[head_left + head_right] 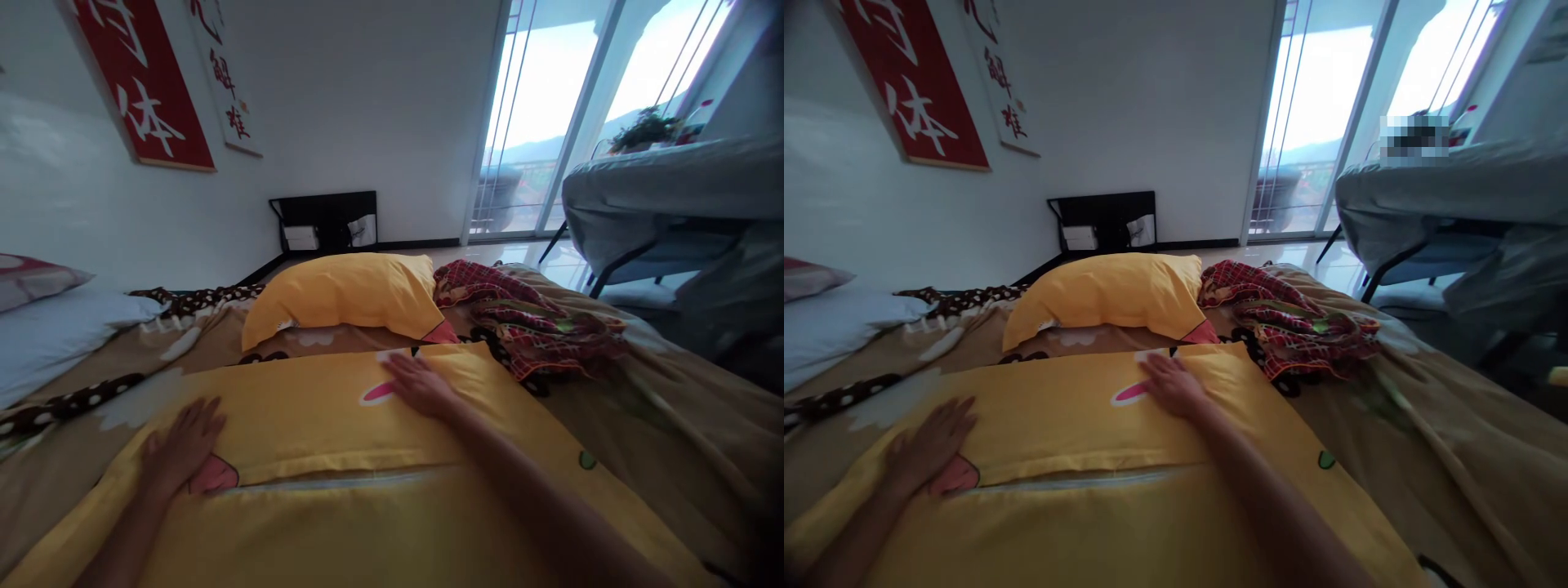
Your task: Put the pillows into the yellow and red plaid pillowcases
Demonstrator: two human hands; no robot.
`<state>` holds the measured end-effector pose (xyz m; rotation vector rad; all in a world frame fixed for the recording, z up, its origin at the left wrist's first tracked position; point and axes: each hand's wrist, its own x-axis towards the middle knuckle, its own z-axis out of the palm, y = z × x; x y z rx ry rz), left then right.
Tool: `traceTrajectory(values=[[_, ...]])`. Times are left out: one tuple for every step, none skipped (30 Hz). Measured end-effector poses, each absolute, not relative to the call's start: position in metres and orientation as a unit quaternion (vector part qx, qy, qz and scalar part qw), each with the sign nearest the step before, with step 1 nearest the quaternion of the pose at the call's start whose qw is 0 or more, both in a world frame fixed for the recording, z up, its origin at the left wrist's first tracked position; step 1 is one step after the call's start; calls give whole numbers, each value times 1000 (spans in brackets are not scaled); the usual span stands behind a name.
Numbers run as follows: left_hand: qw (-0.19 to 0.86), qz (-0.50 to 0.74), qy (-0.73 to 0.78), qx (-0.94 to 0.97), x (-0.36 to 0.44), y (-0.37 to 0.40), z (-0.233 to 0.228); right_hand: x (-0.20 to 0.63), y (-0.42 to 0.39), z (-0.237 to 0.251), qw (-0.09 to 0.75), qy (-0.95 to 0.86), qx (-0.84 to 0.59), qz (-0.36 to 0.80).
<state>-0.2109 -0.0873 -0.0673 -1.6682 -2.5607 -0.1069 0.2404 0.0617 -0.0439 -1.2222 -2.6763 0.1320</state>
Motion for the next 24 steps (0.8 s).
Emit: traceTrajectory(values=[[41,-37,-842,-536,-209,-88,-67,271,67,-44,88,-892,-442,42],[36,-39,-849,-526,-206,-88,-66,300,70,-44,77,-878,-471,38],[30,-42,-854,-518,-203,-88,-64,324,71,-44,67,-864,-499,33],[25,-44,-857,-512,-200,-89,-63,344,72,-43,52,-847,-529,30],[20,-46,-859,-510,-198,-89,-61,357,71,-40,42,-834,-550,25],[17,-48,-858,-511,-196,-89,-60,363,70,-36,33,-822,-568,18],[15,-51,-857,-513,-195,-89,-58,362,68,-31,29,-813,-581,8],[14,-53,-857,-512,-194,-89,-57,353,66,-25,29,-808,-589,-4],[13,-54,-859,-509,-192,-89,-55,338,63,-19,34,-807,-589,-16],[13,-55,-861,-505,-190,-89,-52,316,58,-14,41,-812,-581,-27],[19,-58,-863,-502,-186,-89,-50,288,51,-11,50,-824,-563,-36],[30,-65,-858,-508,-180,-90,-47,256,42,-10,58,-846,-529,-39],[48,-76,-841,-534,-173,-90,-44,221,30,-11,65,-872,-485,-37],[68,-91,-809,-577,-165,-91,-42,184,17,-14,68,-899,-432,-30],[85,-105,-766,-628,-157,-92,-41,149,3,-20,71,-924,-375,-19],[87,-111,-721,-679,-150,-93,-42,116,-11,-26,75,-943,-323,-6],[73,-105,-685,-717,-145,-93,-43,88,-24,-32,87,-954,-287,1],[46,-90,-669,-736,-142,-94,-46,66,-33,-38,116,-959,-260,8],[18,-71,-676,-733,-142,-94,-49,51,-38,-43,148,-960,-236,27],[-8,-53,-698,-714,-145,-95,-51,44,-38,-45,160,-959,-228,45],[-25,-38,-725,-687,-150,-95,-53,44,-33,-47,163,-957,-233,62],[-32,-31,-752,-658,-156,-96,-55,51,-23,-47,156,-953,-248,76],[-29,-29,-775,-631,-164,-96,-55,64,-10,-46,138,-948,-274,84],[-24,-27,-793,-608,-171,-96,-55,83,6,-45,129,-940,-304,85]])
